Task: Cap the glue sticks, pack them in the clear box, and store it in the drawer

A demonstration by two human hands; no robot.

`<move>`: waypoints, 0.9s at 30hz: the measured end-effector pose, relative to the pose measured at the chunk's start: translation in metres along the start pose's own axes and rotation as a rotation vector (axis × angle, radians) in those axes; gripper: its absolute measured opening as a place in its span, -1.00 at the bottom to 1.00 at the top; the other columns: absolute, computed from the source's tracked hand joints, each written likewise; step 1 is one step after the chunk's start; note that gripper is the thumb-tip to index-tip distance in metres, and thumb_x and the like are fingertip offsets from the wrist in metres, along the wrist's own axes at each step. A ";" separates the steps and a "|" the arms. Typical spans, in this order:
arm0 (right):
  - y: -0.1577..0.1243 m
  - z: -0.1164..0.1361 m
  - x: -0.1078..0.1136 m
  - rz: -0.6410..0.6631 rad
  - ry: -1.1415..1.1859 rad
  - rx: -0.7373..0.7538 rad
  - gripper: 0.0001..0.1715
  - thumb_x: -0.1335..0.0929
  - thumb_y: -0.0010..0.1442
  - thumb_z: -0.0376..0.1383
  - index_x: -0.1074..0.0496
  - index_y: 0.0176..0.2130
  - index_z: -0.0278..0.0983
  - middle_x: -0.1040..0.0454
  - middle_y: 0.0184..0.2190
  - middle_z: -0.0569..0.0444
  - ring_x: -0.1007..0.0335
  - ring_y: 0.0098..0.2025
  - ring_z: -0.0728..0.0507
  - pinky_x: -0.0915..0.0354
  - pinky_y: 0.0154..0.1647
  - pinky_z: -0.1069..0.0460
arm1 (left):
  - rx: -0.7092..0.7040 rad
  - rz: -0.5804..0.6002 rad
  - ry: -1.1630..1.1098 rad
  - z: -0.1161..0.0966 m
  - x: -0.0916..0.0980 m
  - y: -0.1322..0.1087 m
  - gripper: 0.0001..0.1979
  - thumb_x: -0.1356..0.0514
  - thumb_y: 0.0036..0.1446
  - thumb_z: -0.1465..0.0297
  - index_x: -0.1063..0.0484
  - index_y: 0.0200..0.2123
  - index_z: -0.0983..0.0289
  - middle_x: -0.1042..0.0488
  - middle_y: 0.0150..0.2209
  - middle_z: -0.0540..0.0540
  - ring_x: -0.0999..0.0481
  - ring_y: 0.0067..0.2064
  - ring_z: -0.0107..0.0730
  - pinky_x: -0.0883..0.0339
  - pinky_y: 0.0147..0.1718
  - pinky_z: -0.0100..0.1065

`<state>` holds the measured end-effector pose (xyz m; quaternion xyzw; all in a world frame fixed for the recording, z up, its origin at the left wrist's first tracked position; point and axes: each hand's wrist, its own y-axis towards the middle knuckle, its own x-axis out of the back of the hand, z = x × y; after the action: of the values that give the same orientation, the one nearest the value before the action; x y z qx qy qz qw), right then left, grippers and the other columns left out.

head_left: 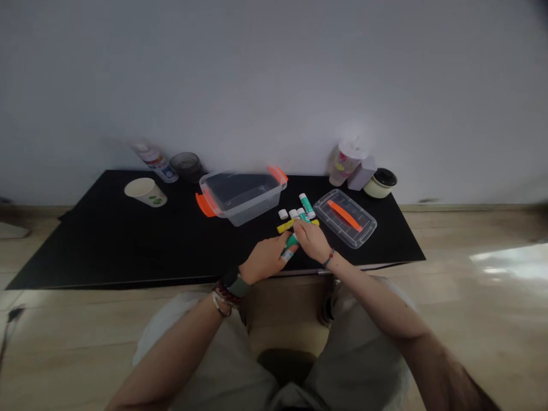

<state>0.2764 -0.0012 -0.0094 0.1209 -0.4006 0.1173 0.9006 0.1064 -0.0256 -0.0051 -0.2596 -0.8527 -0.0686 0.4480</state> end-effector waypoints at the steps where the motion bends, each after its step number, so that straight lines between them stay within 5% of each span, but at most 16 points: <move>1: -0.002 0.002 0.002 -0.015 0.012 0.015 -0.64 -0.13 0.42 -0.25 -0.27 -0.40 -0.22 -0.31 -0.53 0.12 -0.26 -0.47 -0.07 -0.11 -0.39 0.06 | -0.016 0.055 -0.151 0.002 0.003 0.001 -0.59 0.05 0.35 0.09 -0.29 0.03 0.28 -0.51 -0.25 0.20 -0.54 -0.33 -0.22 -0.37 -0.35 -0.27; 5: -0.010 0.014 0.023 -0.038 0.103 0.295 -0.63 -0.13 0.40 -0.13 -0.27 -0.38 -0.22 -0.33 -0.52 0.12 -0.25 -0.49 -0.05 -0.15 -0.39 0.06 | -0.073 0.409 -0.899 0.004 0.013 0.001 -0.46 0.07 0.27 -0.12 -0.27 -0.14 0.26 -0.31 -0.45 -0.03 -0.20 -0.61 -0.56 -0.15 -0.64 -0.45; 7: -0.012 0.017 0.032 -0.047 0.066 0.401 -0.63 -0.13 0.39 -0.14 -0.27 -0.40 -0.22 -0.31 -0.56 0.12 -0.22 -0.51 -0.04 -0.12 -0.40 0.05 | -0.108 0.493 -1.067 0.001 0.016 -0.001 -0.46 0.00 0.24 -0.14 -0.26 -0.16 0.26 -0.27 -0.45 -0.06 -0.15 -0.61 -0.60 -0.09 -0.67 -0.48; 10: -0.011 0.018 0.035 -0.037 -0.078 0.336 -0.63 -0.13 0.38 -0.21 -0.30 -0.41 -0.22 -0.32 -0.59 0.12 -0.21 -0.53 -0.04 -0.05 -0.44 0.04 | -0.130 0.405 -0.985 -0.002 0.014 -0.002 -0.50 0.00 0.27 -0.10 -0.25 -0.12 0.25 -0.26 -0.45 -0.06 -0.17 -0.59 -0.58 -0.12 -0.64 -0.48; 15: -0.003 0.010 0.013 0.020 -0.224 -0.112 -0.68 -0.17 0.39 -0.25 -0.41 -0.33 -0.21 -0.48 -0.45 0.07 -0.32 -0.47 -0.07 0.03 -0.47 0.04 | -0.024 0.068 -0.238 0.001 0.001 0.004 -0.58 0.02 0.33 0.05 -0.30 -0.02 0.27 -0.47 -0.30 0.16 -0.48 -0.36 -0.28 -0.34 -0.36 -0.30; 17: -0.001 0.005 0.006 0.061 -0.210 -0.184 -0.64 -0.17 0.40 -0.24 -0.43 -0.35 -0.21 -0.51 -0.41 0.05 -0.36 -0.43 -0.08 0.02 -0.47 0.04 | 0.036 0.018 -0.094 0.005 -0.004 0.005 -0.58 0.00 0.33 0.07 -0.29 0.02 0.28 -0.50 -0.22 0.23 -0.53 -0.26 -0.16 -0.36 -0.29 -0.24; 23: -0.005 0.004 0.018 0.174 -0.136 0.152 -0.62 -0.16 0.44 -0.20 -0.44 -0.27 -0.26 -0.49 -0.43 0.04 -0.40 -0.38 -0.09 -0.12 -0.36 0.05 | 0.011 0.464 -0.951 0.015 0.000 0.004 -0.44 0.09 0.25 -0.17 -0.22 -0.17 0.23 -0.29 -0.45 -0.04 -0.22 -0.58 -0.54 -0.18 -0.63 -0.47; 27: -0.006 0.016 0.031 0.203 -0.258 0.159 -0.62 -0.12 0.45 -0.24 -0.43 -0.23 -0.29 -0.51 -0.42 0.04 -0.40 -0.38 -0.08 -0.10 -0.35 0.05 | -0.043 0.406 -1.014 0.012 0.002 0.003 -0.45 0.03 0.23 -0.18 -0.21 -0.23 0.24 -0.28 -0.43 -0.05 -0.20 -0.57 -0.58 -0.17 -0.63 -0.48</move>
<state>0.2874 -0.0079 0.0230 0.1645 -0.5124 0.2226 0.8129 0.0983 -0.0177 -0.0109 -0.4284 -0.8931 0.1356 -0.0206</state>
